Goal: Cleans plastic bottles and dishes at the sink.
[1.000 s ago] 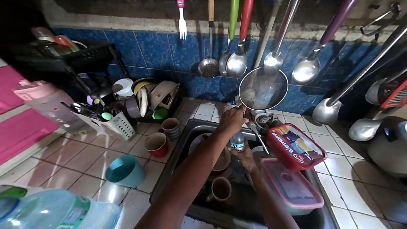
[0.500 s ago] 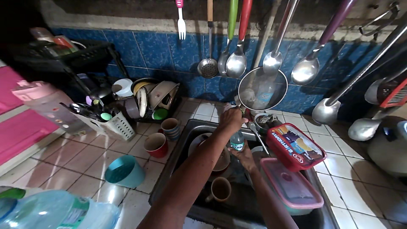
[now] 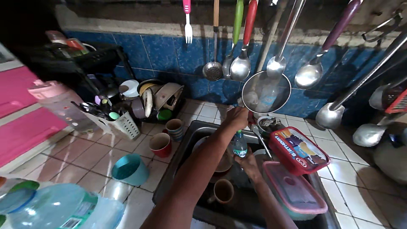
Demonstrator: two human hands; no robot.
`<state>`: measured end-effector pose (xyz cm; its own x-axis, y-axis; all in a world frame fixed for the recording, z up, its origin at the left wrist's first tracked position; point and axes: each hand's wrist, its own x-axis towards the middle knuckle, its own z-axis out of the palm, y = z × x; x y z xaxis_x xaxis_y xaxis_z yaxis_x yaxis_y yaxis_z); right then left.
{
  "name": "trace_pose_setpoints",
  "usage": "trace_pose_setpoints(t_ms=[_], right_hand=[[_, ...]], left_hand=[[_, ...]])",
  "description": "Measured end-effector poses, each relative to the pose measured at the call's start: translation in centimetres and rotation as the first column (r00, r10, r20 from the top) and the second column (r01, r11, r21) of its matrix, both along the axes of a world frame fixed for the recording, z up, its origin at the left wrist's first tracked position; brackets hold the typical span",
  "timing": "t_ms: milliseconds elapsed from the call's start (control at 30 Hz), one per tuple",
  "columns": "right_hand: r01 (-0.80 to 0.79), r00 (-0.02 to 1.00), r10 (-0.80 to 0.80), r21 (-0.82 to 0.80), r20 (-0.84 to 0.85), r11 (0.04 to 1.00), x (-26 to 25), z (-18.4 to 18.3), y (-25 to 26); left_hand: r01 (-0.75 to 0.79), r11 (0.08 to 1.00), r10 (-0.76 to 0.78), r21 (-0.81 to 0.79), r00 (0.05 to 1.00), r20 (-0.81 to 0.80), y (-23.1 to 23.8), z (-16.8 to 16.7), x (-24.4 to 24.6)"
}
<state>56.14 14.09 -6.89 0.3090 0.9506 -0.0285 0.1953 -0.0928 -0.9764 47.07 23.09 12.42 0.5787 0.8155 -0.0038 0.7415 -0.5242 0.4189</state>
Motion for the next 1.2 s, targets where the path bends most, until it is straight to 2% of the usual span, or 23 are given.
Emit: trace_pose_setpoints(t_ms=[100, 167, 233, 267, 333, 467, 567, 633, 767, 933, 1067, 1200], right_hand=[[0.046, 0.997, -0.046, 0.0, 0.059, 0.999, 0.1, 0.0, -1.3], [0.094, 0.99, -0.099, 0.052, 0.099, 0.994, 0.0, 1.2, -2.5], [0.129, 0.983, -0.146, 0.143, 0.111, 0.981, -0.4, 2.9, -4.1], [0.133, 0.981, -0.155, 0.186, 0.114, 0.973, -0.6, 3.9, -5.0], [0.102, 0.982, -0.137, 0.246, 0.13, 0.964, -1.5, 6.1, -7.0], [-0.044, 0.989, 0.002, 0.279, 0.151, 0.959, -5.4, 8.5, -11.1], [-0.159, 0.986, 0.137, 0.299, 0.094, 0.941, -9.5, 8.0, -13.1], [-0.213, 0.976, 0.195, 0.273, 0.094, 0.938, -12.4, 7.1, -13.8], [-0.33, 0.932, 0.296, 0.151, 0.209, 0.932, -17.0, 6.4, -14.7], [-0.41, 0.903, 0.345, 0.272, 0.257, 0.87, -20.9, 5.0, -15.2], [-0.466, 0.869, 0.358, 0.322, 0.342, 0.824, -22.8, 4.9, -16.0], [-0.543, 0.82, 0.41, 0.314, 0.399, 0.779, -23.3, 5.2, -16.8]], left_hand=[[-0.048, 0.999, 0.04, 0.025, 0.965, 0.259, -0.2, -2.8, -1.5], [-0.062, 0.992, 0.107, -0.108, 0.868, 0.485, -1.6, -4.1, -3.4], [0.018, 0.945, 0.188, -0.327, 0.787, 0.588, -4.6, -4.3, -6.3], [0.055, 0.918, 0.207, -0.393, 0.778, 0.593, -6.2, -4.2, -7.9], [0.103, 0.902, 0.187, -0.419, 0.782, 0.595, -8.6, -4.2, -11.0], [0.12, 0.97, 0.033, -0.213, 0.799, 0.6, -11.1, -5.3, -16.7], [0.014, 0.996, 0.04, -0.087, 0.811, 0.584, -13.3, -4.8, -20.4], [-0.003, 0.999, 0.035, -0.054, 0.801, 0.598, -14.9, -4.4, -22.7], [0.056, 0.985, 0.06, -0.161, 0.771, 0.633, -17.5, -3.9, -27.0], [0.049, 0.985, 0.074, -0.167, 0.752, 0.655, -19.4, -4.2, -31.9], [0.019, 0.993, 0.055, -0.118, 0.8, 0.597, -20.4, -4.6, -34.5], [0.076, 0.988, 0.014, -0.136, 0.827, 0.562, -21.4, -4.2, -36.3]])
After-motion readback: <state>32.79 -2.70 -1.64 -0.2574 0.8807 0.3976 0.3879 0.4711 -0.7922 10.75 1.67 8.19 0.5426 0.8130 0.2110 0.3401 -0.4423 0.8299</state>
